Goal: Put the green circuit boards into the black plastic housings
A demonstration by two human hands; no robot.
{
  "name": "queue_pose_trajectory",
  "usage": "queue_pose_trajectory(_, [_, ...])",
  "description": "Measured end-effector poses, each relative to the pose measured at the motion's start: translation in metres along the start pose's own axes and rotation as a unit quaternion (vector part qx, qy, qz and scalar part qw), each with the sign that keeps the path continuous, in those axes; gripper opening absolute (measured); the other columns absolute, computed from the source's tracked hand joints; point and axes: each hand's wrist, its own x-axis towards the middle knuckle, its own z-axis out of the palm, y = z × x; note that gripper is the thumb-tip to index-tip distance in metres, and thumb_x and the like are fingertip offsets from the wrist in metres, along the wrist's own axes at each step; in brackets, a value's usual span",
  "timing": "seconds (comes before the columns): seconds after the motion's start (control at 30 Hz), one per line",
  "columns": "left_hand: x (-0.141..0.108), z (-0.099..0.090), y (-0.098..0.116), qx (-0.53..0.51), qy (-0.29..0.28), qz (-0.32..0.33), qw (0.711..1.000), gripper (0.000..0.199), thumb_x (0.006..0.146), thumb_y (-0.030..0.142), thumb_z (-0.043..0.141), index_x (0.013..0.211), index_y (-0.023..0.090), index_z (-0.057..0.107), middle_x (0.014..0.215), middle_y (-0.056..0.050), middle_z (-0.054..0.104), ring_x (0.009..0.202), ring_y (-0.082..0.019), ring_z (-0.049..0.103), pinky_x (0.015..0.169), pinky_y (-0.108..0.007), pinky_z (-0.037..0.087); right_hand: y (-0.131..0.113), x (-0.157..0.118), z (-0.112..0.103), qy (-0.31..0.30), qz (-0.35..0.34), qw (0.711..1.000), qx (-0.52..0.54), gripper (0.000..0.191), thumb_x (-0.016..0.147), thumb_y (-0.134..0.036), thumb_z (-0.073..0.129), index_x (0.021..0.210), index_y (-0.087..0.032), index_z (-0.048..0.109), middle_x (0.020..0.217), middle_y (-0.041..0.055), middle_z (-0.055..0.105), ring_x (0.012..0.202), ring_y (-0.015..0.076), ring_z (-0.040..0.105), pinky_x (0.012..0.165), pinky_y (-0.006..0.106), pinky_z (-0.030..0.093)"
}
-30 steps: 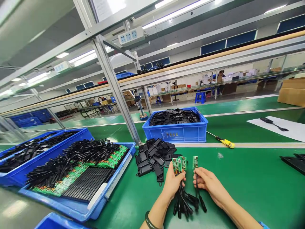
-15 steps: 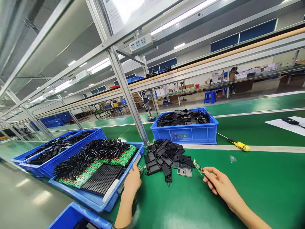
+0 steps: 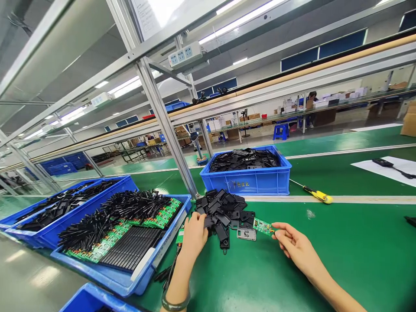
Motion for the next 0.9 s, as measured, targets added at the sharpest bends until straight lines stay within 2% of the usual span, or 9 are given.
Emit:
queue_pose_trajectory(0.1, [0.001, -0.003, 0.024, -0.174, 0.079, 0.04, 0.981, 0.038, 0.075, 0.011, 0.047, 0.113, 0.016, 0.053, 0.107, -0.01, 0.051, 0.096, -0.021, 0.056, 0.086, -0.035, 0.045, -0.002, -0.001, -0.001, 0.002, -0.013, 1.0, 0.009, 0.054, 0.059, -0.059, 0.07, 0.09, -0.015, 0.062, 0.073, 0.0063, 0.064, 0.057, 0.014, 0.053, 0.044, 0.023, 0.04])
queue_pose_trajectory(0.17, [0.003, 0.002, 0.047, -0.313, 0.07, 0.062, 0.945, 0.036, 0.07, 0.012, 0.053, 0.105, 0.018, 0.057, 0.103, -0.007, 0.054, 0.096, -0.021, 0.056, 0.086, -0.034, 0.045, -0.005, -0.003, -0.002, -0.002, -0.012, 1.0, 0.022, 0.052, 0.06, -0.058, 0.072, 0.087, -0.014, 0.064, 0.073, 0.0056, 0.063, 0.058, 0.0137, 0.054, 0.048, 0.024, 0.044])
queue_pose_trajectory(0.2, [0.005, 0.007, 0.059, -0.386, 0.035, 0.063, 0.919, 0.035, 0.068, 0.012, 0.057, 0.102, 0.018, 0.059, 0.101, -0.007, 0.056, 0.095, -0.021, 0.056, 0.084, -0.034, 0.045, -0.008, -0.004, -0.003, -0.004, -0.008, 0.999, 0.031, 0.051, 0.06, -0.056, 0.073, 0.087, -0.014, 0.065, 0.071, 0.0047, 0.063, 0.058, 0.013, 0.054, 0.05, 0.024, 0.045])
queue_pose_trajectory(0.27, [0.007, 0.018, 0.083, -0.546, -0.076, 0.04, 0.833, 0.037, 0.064, 0.017, 0.066, 0.1, 0.017, 0.06, 0.093, -0.006, 0.061, 0.085, -0.02, 0.059, 0.077, -0.032, 0.047, -0.013, -0.006, -0.003, -0.006, 0.007, 0.998, 0.057, 0.048, 0.06, -0.054, 0.076, 0.086, -0.015, 0.065, 0.068, 0.0021, 0.062, 0.056, 0.0114, 0.053, 0.052, 0.023, 0.047])
queue_pose_trajectory(0.33, [0.009, 0.029, 0.102, -0.68, -0.166, 0.002, 0.714, 0.045, 0.057, 0.02, 0.076, 0.099, 0.014, 0.062, 0.085, -0.005, 0.064, 0.075, -0.016, 0.059, 0.071, -0.028, 0.047, -0.016, -0.008, -0.003, -0.013, 0.039, 0.994, 0.098, 0.045, 0.059, -0.051, 0.079, 0.085, -0.016, 0.066, 0.066, -0.0004, 0.06, 0.058, 0.0105, 0.054, 0.055, 0.021, 0.048])
queue_pose_trajectory(0.4, [0.009, 0.036, 0.114, -0.761, -0.195, -0.024, 0.618, 0.051, 0.05, 0.02, 0.083, 0.097, 0.012, 0.064, 0.082, -0.004, 0.066, 0.072, -0.013, 0.059, 0.069, -0.024, 0.045, -0.017, -0.009, -0.002, -0.025, 0.083, 0.987, 0.138, 0.045, 0.056, -0.048, 0.082, 0.084, -0.016, 0.066, 0.065, -0.0019, 0.059, 0.059, 0.0101, 0.055, 0.057, 0.02, 0.05])
queue_pose_trajectory(0.47, [0.007, 0.042, 0.119, -0.803, -0.196, -0.03, 0.561, 0.051, 0.048, 0.018, 0.085, 0.095, 0.011, 0.066, 0.083, -0.004, 0.067, 0.074, -0.011, 0.058, 0.07, -0.021, 0.044, -0.014, -0.009, -0.001, -0.033, 0.117, 0.98, 0.16, 0.045, 0.053, -0.046, 0.084, 0.083, -0.016, 0.066, 0.065, -0.0026, 0.059, 0.06, 0.0099, 0.056, 0.057, 0.02, 0.051])
queue_pose_trajectory(0.67, [-0.003, 0.052, 0.12, -0.85, -0.212, -0.063, 0.479, 0.053, 0.054, 0.017, 0.084, 0.104, 0.015, 0.065, 0.1, -0.008, 0.067, 0.084, -0.013, 0.061, 0.077, -0.024, 0.046, -0.005, -0.011, 0.003, -0.038, 0.148, 0.974, 0.167, 0.042, 0.054, -0.042, 0.086, 0.079, -0.016, 0.063, 0.064, -0.0034, 0.06, 0.059, 0.0095, 0.058, 0.058, 0.021, 0.053])
queue_pose_trajectory(0.9, [-0.01, 0.053, 0.125, -0.864, -0.221, -0.048, 0.449, 0.05, 0.065, 0.017, 0.078, 0.111, 0.017, 0.059, 0.111, -0.011, 0.063, 0.094, -0.019, 0.062, 0.081, -0.032, 0.049, 0.003, -0.013, 0.006, -0.048, 0.194, 0.965, 0.169, 0.04, 0.058, -0.04, 0.084, 0.075, -0.017, 0.057, 0.062, -0.002, 0.063, 0.058, 0.0098, 0.061, 0.058, 0.02, 0.054])
